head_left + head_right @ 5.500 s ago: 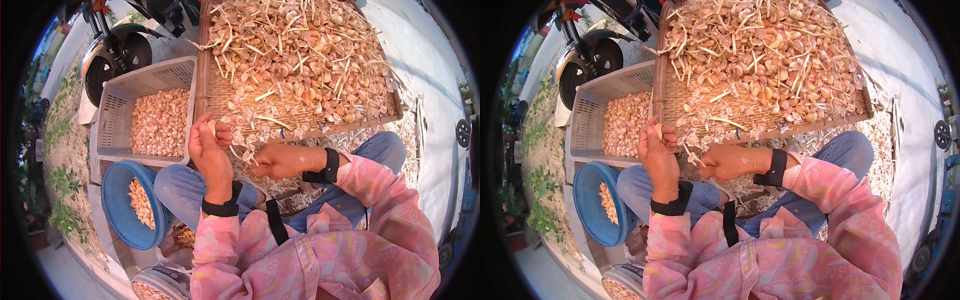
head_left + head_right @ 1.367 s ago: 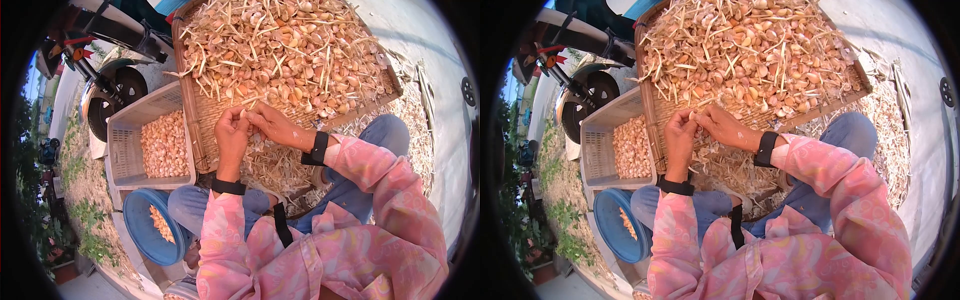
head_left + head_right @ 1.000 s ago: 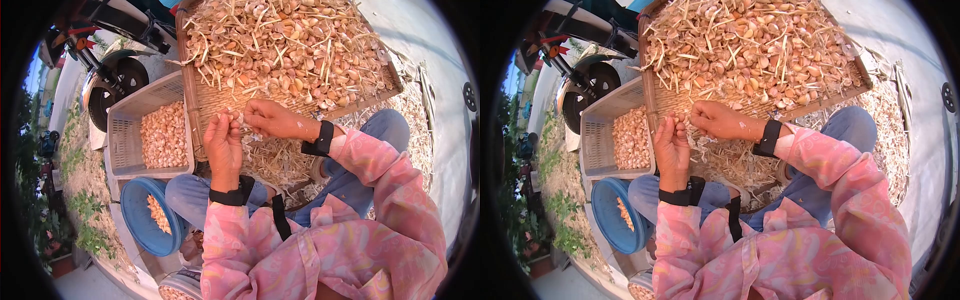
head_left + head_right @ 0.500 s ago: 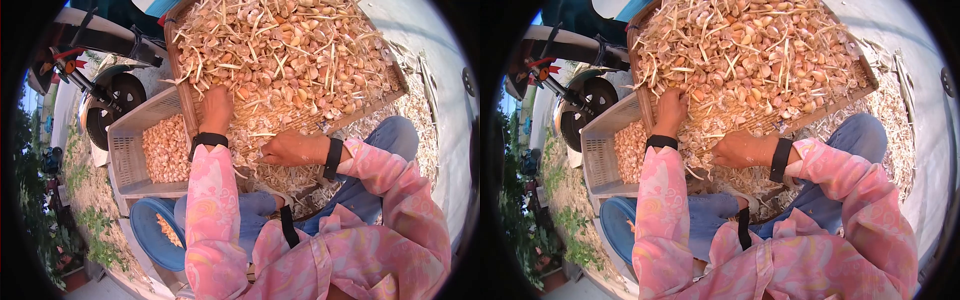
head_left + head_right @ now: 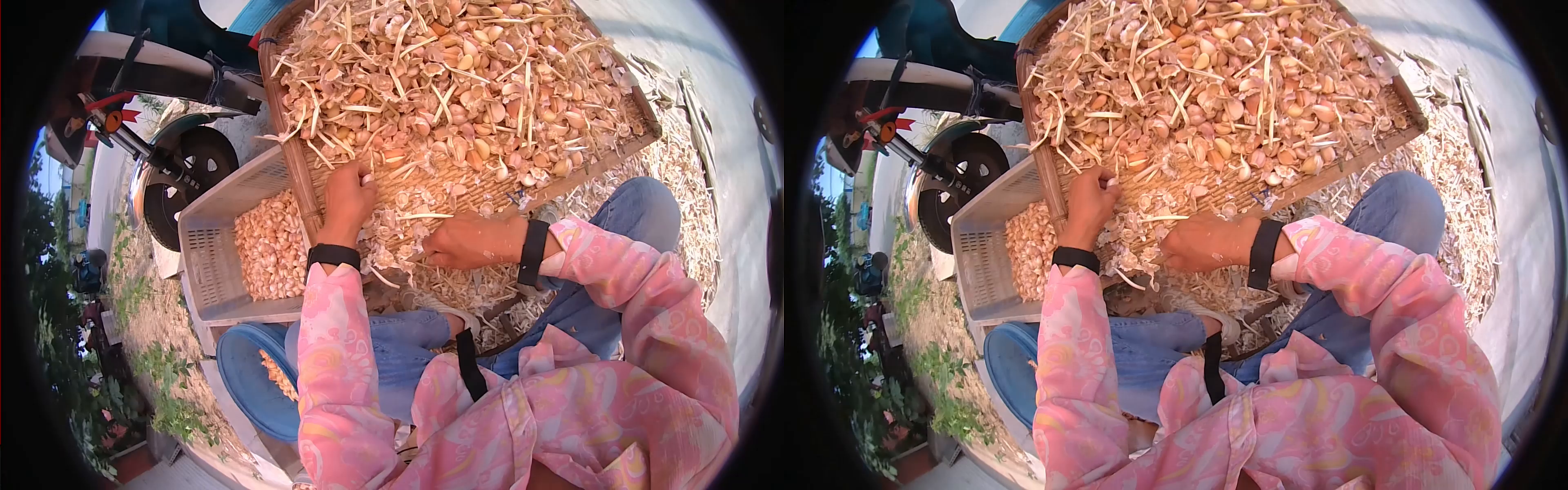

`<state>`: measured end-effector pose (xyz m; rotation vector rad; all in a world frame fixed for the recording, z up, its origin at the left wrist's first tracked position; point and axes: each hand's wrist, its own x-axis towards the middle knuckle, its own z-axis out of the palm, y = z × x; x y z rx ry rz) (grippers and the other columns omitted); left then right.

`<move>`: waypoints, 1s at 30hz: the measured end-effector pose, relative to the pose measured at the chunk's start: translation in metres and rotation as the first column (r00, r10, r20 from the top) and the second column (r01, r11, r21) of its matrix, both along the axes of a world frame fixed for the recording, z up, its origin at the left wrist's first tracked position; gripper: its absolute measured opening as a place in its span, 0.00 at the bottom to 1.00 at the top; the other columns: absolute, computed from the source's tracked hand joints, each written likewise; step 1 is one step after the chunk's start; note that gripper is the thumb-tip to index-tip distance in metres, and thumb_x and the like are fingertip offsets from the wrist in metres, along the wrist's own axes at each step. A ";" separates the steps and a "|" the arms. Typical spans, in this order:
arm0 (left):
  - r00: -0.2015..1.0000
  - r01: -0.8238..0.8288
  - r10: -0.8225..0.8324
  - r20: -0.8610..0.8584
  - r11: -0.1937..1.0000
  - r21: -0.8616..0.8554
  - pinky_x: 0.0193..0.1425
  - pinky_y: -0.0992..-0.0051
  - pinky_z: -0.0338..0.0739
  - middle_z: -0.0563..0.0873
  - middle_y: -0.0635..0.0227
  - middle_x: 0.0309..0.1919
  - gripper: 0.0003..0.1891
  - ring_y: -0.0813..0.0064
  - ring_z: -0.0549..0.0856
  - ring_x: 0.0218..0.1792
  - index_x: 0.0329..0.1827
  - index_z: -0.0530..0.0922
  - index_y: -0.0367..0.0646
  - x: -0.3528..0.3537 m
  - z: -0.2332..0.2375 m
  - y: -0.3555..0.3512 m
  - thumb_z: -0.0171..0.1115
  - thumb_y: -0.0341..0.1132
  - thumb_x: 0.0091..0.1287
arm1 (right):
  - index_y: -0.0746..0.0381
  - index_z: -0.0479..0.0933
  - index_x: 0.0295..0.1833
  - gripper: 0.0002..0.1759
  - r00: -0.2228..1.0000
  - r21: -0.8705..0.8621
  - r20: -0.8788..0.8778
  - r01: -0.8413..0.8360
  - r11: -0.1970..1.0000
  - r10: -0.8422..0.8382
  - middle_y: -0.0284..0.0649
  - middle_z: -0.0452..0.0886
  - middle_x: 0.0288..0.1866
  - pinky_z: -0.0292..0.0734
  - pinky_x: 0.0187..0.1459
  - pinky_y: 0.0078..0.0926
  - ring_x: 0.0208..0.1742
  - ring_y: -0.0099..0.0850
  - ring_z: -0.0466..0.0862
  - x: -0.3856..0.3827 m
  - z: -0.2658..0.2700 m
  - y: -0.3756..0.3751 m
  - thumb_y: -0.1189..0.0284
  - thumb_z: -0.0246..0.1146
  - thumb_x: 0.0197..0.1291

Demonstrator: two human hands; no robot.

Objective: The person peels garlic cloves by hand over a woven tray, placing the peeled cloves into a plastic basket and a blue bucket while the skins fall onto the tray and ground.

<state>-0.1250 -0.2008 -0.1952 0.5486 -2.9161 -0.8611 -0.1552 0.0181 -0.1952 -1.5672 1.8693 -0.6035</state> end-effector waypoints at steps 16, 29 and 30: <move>0.938 0.110 0.291 -0.187 0.261 0.959 0.42 0.85 0.78 0.81 0.54 0.46 0.17 0.80 0.82 0.38 0.55 0.71 0.33 0.073 0.066 0.053 0.58 0.27 0.64 | 0.64 0.74 0.38 0.09 0.783 -0.243 0.453 0.569 0.786 -0.427 0.44 0.78 0.30 0.72 0.34 0.29 0.31 0.36 0.79 -0.023 0.019 -0.021 0.69 0.57 0.59; 0.938 -0.238 0.221 -0.269 0.971 -0.032 0.46 0.68 0.76 0.82 0.50 0.40 0.14 0.57 0.82 0.39 0.47 0.78 0.36 0.101 0.071 -0.041 0.55 0.24 0.58 | 0.60 0.78 0.36 0.07 0.751 -0.379 -0.544 0.178 0.908 -0.374 0.42 0.79 0.36 0.73 0.39 0.40 0.42 0.39 0.79 -0.065 -0.004 -0.100 0.74 0.58 0.49; 0.941 -0.196 0.237 -0.242 0.964 0.180 0.46 0.66 0.75 0.82 0.49 0.39 0.14 0.54 0.82 0.39 0.46 0.79 0.36 0.080 0.071 -0.028 0.55 0.24 0.57 | 0.60 0.78 0.35 0.07 0.703 -0.344 -0.622 0.151 0.927 -0.345 0.42 0.79 0.36 0.73 0.39 0.39 0.41 0.38 0.79 -0.063 -0.006 -0.104 0.73 0.58 0.49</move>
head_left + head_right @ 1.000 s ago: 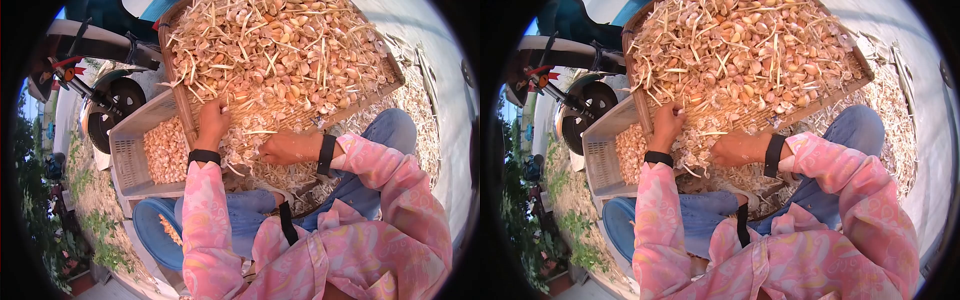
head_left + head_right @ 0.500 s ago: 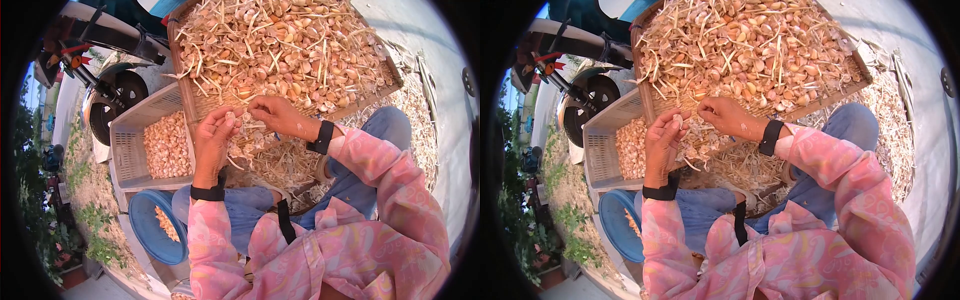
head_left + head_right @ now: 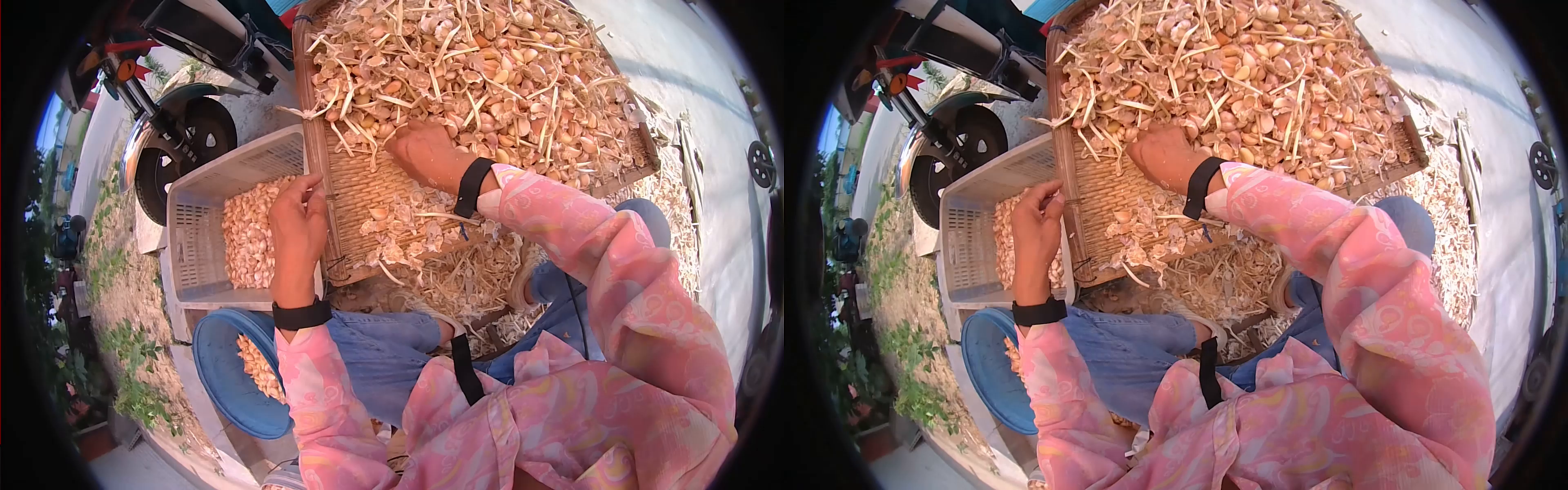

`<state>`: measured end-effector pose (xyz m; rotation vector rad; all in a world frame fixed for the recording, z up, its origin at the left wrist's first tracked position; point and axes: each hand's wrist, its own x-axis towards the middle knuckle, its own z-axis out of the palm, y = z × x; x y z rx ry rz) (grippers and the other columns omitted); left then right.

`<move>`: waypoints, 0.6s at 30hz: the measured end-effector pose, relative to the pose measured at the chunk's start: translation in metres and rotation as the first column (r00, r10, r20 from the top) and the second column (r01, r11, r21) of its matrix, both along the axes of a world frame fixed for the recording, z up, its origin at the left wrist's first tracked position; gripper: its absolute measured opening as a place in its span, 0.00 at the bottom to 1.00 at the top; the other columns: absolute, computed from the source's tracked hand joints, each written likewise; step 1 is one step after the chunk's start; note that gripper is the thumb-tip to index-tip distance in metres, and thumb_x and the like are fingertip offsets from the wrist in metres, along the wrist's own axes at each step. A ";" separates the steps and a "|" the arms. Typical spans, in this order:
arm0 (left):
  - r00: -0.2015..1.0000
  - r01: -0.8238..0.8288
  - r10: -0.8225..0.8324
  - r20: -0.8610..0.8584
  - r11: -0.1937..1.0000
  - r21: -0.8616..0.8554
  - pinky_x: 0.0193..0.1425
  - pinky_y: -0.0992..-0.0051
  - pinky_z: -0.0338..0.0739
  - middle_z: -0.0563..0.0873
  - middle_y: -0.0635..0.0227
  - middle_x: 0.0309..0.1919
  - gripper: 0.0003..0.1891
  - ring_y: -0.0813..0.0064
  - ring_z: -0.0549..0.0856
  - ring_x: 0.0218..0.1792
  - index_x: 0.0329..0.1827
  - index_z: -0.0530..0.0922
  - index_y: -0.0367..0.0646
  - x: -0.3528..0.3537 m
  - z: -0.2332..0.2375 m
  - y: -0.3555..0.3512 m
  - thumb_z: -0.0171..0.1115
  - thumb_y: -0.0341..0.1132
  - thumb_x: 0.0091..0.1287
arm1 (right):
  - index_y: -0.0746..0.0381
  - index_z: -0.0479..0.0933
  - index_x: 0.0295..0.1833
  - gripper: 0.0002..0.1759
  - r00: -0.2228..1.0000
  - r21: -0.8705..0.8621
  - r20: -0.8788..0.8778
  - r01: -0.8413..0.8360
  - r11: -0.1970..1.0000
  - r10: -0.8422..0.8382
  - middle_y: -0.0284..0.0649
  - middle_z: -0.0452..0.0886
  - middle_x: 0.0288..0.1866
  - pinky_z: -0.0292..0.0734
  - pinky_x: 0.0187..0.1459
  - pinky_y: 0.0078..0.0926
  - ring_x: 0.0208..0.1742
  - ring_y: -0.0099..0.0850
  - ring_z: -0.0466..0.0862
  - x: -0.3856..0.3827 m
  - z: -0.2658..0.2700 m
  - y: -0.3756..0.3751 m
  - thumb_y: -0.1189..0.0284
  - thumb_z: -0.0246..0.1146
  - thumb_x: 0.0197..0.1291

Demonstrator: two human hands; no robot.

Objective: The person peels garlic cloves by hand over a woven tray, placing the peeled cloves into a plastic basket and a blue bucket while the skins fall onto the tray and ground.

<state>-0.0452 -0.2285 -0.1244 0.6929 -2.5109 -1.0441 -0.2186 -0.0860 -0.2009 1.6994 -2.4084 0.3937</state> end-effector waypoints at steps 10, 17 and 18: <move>0.935 0.312 -0.183 0.303 0.829 -0.464 0.40 0.59 0.77 0.79 0.46 0.31 0.07 0.49 0.82 0.36 0.31 0.79 0.33 -0.085 -0.072 0.017 0.55 0.20 0.50 | 0.62 0.75 0.39 0.09 0.951 -0.268 0.274 -0.067 0.961 0.143 0.42 0.77 0.35 0.72 0.40 0.36 0.41 0.38 0.79 -0.009 0.021 0.024 0.72 0.60 0.51; 0.891 0.384 -0.151 0.429 0.754 -0.533 0.37 0.59 0.78 0.81 0.47 0.26 0.03 0.49 0.82 0.31 0.25 0.79 0.34 -0.082 -0.061 0.031 0.57 0.23 0.50 | 0.61 0.73 0.51 0.18 0.727 -0.463 0.632 0.077 0.883 0.268 0.36 0.77 0.39 0.74 0.38 0.22 0.36 0.25 0.77 0.005 0.039 0.053 0.79 0.62 0.53; 0.907 0.358 -0.176 0.383 0.802 -0.478 0.36 0.61 0.78 0.81 0.49 0.26 0.03 0.52 0.83 0.30 0.26 0.79 0.34 -0.080 -0.060 0.030 0.57 0.24 0.51 | 0.61 0.73 0.52 0.18 0.724 -0.484 0.627 0.073 0.872 0.288 0.35 0.77 0.39 0.74 0.39 0.22 0.37 0.25 0.78 0.008 0.041 0.057 0.80 0.62 0.53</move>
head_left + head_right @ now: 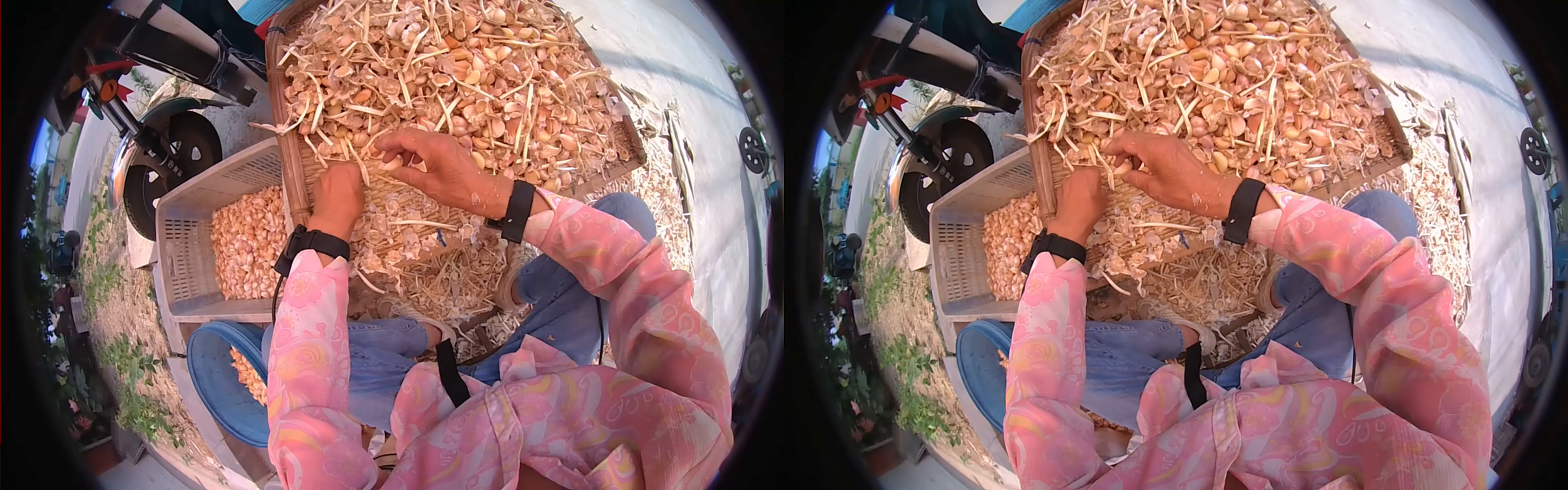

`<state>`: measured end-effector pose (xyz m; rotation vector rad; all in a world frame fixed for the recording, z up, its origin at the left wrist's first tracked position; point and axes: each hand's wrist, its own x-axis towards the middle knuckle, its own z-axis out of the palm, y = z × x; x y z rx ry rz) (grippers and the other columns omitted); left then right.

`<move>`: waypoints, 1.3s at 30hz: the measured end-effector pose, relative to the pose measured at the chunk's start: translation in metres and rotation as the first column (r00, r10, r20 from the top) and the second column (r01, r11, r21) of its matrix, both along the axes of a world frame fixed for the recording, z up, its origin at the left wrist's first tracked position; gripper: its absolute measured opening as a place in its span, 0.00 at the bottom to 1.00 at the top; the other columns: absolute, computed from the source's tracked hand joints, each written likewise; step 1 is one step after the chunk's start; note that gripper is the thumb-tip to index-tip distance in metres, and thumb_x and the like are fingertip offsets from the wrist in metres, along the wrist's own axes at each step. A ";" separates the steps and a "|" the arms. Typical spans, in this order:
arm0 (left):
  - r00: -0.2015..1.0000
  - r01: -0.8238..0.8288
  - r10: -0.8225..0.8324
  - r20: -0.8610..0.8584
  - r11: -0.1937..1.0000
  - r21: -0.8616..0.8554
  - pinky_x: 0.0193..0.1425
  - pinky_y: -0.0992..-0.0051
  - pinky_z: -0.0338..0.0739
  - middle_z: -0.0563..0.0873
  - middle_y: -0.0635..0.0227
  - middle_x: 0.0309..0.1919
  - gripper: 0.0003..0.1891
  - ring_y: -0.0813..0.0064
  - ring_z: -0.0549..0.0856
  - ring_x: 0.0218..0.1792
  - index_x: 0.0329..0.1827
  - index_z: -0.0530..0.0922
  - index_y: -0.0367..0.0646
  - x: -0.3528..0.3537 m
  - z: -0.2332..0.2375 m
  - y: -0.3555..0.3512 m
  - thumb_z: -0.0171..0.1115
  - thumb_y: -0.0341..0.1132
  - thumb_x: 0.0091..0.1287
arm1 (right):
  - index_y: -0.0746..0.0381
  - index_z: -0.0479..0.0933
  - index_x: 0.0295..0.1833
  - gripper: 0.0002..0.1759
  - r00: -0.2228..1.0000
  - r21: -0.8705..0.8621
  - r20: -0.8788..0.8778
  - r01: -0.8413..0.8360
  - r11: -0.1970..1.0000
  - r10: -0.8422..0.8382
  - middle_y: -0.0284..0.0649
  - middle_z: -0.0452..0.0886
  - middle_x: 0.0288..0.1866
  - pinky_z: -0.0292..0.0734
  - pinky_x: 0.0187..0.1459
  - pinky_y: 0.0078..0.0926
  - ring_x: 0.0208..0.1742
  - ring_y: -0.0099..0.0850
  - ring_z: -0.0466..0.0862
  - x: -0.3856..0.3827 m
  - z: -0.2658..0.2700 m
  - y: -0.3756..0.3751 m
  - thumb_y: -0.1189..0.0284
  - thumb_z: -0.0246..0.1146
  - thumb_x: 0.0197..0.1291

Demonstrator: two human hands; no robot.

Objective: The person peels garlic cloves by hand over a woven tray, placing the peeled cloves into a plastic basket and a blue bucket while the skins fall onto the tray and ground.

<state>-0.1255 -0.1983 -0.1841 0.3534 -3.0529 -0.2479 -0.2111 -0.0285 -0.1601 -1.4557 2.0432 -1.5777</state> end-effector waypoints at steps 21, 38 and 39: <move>0.765 0.119 0.642 -0.051 -0.062 0.991 0.27 0.87 0.68 0.78 0.73 0.27 0.07 0.88 0.74 0.25 0.42 0.76 0.35 0.093 0.034 0.090 0.57 0.29 0.65 | 0.64 0.70 0.42 0.10 0.959 0.231 -0.260 -0.051 0.972 0.112 0.46 0.74 0.36 0.74 0.37 0.38 0.39 0.46 0.77 0.064 0.014 0.019 0.72 0.57 0.57; 0.768 0.153 0.630 -0.114 -0.007 0.988 0.23 0.88 0.64 0.77 0.71 0.28 0.08 0.88 0.70 0.23 0.43 0.74 0.34 0.088 0.037 0.075 0.56 0.29 0.66 | 0.66 0.69 0.29 0.18 0.939 0.392 0.307 -0.275 0.878 0.156 0.52 0.72 0.24 0.67 0.33 0.42 0.30 0.51 0.73 0.033 -0.026 0.022 0.62 0.46 0.61; 0.731 0.181 0.674 -0.110 -0.035 0.983 0.22 0.88 0.63 0.77 0.71 0.28 0.08 0.88 0.69 0.22 0.43 0.74 0.34 0.095 0.045 0.059 0.56 0.29 0.66 | 0.66 0.69 0.29 0.17 0.970 0.450 0.197 -0.218 0.866 0.141 0.53 0.73 0.26 0.68 0.34 0.45 0.31 0.52 0.74 0.035 -0.024 0.028 0.63 0.46 0.61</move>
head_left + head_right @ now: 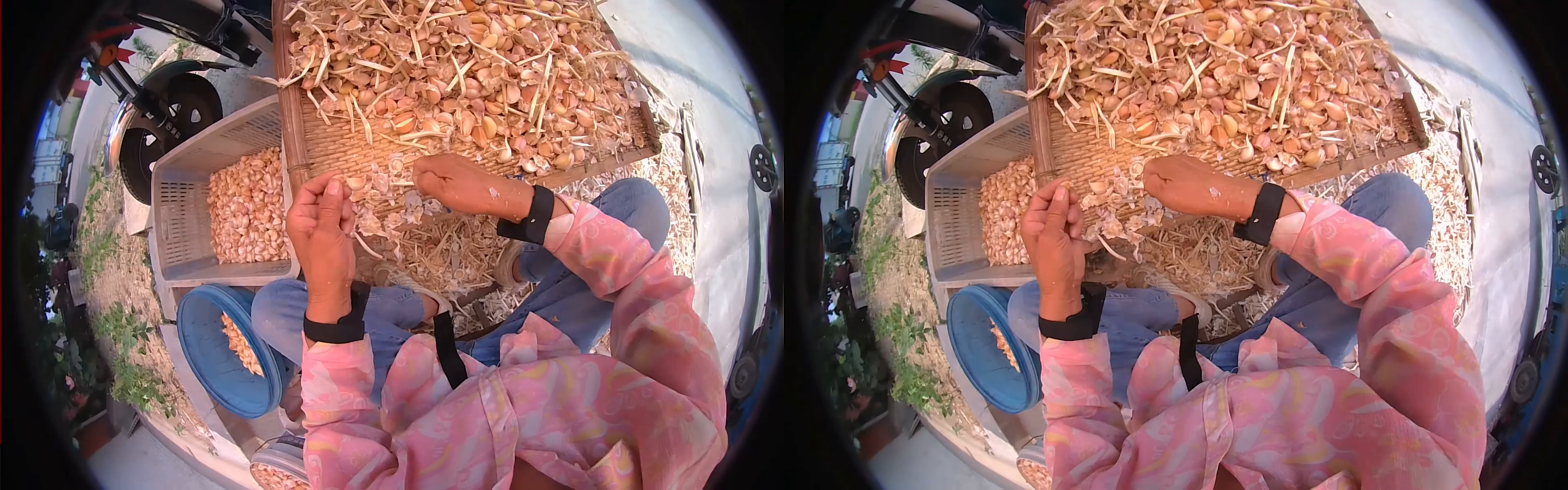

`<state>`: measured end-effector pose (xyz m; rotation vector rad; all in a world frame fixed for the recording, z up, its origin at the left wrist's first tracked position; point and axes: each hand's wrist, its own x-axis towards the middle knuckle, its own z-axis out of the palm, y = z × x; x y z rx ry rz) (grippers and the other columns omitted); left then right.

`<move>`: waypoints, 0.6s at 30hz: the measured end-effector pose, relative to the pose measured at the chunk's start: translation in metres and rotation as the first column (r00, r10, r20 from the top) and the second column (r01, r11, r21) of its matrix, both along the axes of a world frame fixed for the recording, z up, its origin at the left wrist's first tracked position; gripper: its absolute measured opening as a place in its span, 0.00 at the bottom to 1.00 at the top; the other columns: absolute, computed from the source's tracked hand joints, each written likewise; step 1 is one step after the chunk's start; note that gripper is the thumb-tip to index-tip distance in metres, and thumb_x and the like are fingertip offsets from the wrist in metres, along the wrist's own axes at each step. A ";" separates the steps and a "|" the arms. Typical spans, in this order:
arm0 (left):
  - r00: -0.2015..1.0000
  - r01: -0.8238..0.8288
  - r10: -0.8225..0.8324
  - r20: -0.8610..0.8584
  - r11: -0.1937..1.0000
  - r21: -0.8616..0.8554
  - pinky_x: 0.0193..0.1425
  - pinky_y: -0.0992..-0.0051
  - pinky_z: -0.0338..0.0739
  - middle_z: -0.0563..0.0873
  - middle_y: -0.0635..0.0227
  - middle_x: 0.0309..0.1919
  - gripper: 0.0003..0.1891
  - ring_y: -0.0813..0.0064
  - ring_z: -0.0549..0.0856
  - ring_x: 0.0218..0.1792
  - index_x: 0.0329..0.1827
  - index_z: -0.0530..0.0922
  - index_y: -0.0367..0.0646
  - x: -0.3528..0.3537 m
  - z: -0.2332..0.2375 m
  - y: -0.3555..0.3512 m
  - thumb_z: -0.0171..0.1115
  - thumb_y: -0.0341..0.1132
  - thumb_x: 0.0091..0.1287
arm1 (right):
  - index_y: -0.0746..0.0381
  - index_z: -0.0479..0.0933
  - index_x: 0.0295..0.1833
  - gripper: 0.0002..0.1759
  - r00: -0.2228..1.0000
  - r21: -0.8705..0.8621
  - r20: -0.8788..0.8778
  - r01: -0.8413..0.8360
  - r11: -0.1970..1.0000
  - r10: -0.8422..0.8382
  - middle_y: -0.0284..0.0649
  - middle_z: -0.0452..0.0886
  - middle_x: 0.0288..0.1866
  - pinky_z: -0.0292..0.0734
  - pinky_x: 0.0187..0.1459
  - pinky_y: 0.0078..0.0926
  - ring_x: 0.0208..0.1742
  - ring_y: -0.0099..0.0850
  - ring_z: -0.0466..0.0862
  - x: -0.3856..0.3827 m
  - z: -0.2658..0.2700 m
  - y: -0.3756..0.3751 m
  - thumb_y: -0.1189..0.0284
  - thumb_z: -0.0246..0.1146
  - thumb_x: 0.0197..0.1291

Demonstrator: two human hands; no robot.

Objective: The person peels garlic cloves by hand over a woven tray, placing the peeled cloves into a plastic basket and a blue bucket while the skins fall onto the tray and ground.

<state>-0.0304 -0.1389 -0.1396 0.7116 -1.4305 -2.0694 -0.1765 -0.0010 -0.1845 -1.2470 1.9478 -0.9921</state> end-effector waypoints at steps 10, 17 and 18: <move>0.812 0.555 -0.416 -0.410 0.767 0.323 0.28 0.86 0.63 0.75 0.63 0.29 0.15 0.85 0.69 0.26 0.46 0.71 0.28 0.055 0.117 0.042 0.56 0.33 0.64 | 0.64 0.71 0.36 0.09 0.948 -0.045 -0.317 -0.041 0.998 0.025 0.49 0.76 0.32 0.70 0.36 0.43 0.36 0.49 0.77 0.022 0.004 0.000 0.69 0.54 0.58; 0.347 0.847 -0.415 -0.841 0.523 0.091 0.26 0.80 0.69 0.75 0.59 0.30 0.09 0.73 0.76 0.27 0.44 0.71 0.24 0.070 0.169 0.105 0.54 0.22 0.65 | 0.65 0.73 0.38 0.08 0.797 -0.138 -0.604 -0.129 0.982 0.020 0.47 0.76 0.36 0.74 0.40 0.39 0.39 0.45 0.78 0.026 -0.002 -0.067 0.73 0.57 0.54; 0.358 0.861 -0.437 -0.825 0.497 0.110 0.26 0.81 0.69 0.74 0.60 0.31 0.09 0.75 0.76 0.28 0.45 0.72 0.24 0.074 0.171 0.101 0.55 0.22 0.64 | 0.65 0.74 0.37 0.07 0.757 -0.154 -0.653 -0.157 0.976 0.019 0.48 0.77 0.36 0.75 0.40 0.38 0.39 0.45 0.79 0.028 -0.010 -0.078 0.74 0.57 0.53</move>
